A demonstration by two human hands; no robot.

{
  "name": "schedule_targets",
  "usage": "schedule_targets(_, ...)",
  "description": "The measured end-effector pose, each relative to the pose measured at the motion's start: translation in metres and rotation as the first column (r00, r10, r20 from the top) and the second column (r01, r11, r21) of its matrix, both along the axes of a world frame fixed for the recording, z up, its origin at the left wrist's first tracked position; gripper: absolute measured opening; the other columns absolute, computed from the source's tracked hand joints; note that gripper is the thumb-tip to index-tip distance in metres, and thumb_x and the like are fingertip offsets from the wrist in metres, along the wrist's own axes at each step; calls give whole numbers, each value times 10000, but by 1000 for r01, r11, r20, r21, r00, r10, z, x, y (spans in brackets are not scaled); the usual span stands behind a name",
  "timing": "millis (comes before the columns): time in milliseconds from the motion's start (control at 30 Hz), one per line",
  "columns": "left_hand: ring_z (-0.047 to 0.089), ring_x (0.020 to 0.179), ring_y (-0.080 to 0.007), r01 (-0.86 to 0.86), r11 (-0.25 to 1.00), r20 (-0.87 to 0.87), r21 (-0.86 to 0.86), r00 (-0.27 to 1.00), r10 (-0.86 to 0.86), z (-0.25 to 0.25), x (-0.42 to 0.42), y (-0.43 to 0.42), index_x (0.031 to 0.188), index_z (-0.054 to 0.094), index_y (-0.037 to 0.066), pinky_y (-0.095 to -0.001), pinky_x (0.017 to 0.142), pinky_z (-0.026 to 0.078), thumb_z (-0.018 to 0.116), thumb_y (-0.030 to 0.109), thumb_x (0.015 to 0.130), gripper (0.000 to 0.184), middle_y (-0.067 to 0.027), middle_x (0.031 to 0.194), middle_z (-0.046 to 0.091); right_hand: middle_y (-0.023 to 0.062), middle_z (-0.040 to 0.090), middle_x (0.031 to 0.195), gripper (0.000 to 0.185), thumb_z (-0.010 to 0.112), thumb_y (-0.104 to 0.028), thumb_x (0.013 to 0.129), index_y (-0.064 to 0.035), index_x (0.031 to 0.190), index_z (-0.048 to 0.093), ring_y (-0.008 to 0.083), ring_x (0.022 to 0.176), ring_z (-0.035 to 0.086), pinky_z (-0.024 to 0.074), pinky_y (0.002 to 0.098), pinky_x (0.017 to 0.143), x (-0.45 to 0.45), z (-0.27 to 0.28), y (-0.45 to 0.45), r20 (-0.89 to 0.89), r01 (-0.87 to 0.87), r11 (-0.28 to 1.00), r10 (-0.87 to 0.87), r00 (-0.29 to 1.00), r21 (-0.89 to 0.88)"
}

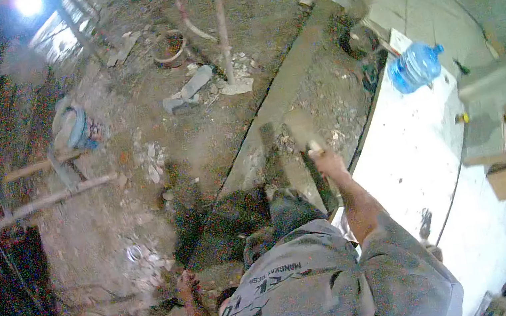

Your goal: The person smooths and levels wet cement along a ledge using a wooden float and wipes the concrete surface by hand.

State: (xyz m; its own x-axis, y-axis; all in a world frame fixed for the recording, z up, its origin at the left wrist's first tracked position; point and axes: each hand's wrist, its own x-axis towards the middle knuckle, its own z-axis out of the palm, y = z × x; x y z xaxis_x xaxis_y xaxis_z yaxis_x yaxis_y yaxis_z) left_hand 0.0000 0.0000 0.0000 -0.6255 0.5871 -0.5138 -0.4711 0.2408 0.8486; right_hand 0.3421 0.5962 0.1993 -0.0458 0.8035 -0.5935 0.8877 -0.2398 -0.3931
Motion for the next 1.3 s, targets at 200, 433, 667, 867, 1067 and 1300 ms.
schedule_targets(200,579,643,-159,130,925,-465,-358,834,-297,119,-43,230,1162,540,22,-303,538,459,527,328,916,393,-96,988,652,103,537,617,432,610,-414,857,7,945,568,215,464,534,442,363,396,55,-47,-14,-298,601,787,-613,732,-141)
schedule_targets(433,546,601,-110,296,928,-167,-227,927,-337,181,-34,430,1104,611,15,-268,516,438,545,347,926,382,-55,856,625,72,518,604,406,632,-404,847,-5,887,562,200,449,515,437,372,388,31,-22,12,-348,713,659,-744,571,-238)
schedule_targets(667,507,537,-99,439,891,-142,-112,881,-452,170,-74,489,997,617,3,-276,483,423,526,283,947,299,-31,711,581,18,494,567,314,671,-319,833,-42,949,582,123,421,480,395,289,367,6,0,38,-311,691,710,-693,650,-139)
schedule_targets(867,511,537,-97,616,691,-120,-379,708,-696,130,-168,577,900,611,48,-268,484,406,526,272,930,242,-25,675,573,95,573,586,377,670,-323,809,22,948,604,176,456,554,448,349,431,-40,-24,26,-319,836,549,-789,526,21)
schedule_targets(1067,600,649,-139,893,303,-59,-334,301,-952,121,-270,736,1049,627,45,-288,552,471,558,289,907,291,-20,778,622,273,623,947,514,643,-376,782,-4,1126,563,439,911,599,470,478,742,-142,12,-17,-54,702,596,-746,663,391)
schedule_targets(1300,494,532,-96,896,302,-149,-325,266,-952,127,-284,866,1006,574,50,-245,448,431,537,295,935,258,-27,775,602,226,634,901,424,622,-229,750,-30,1121,564,409,907,598,471,447,784,-212,-12,-55,-7,779,609,-787,617,147)
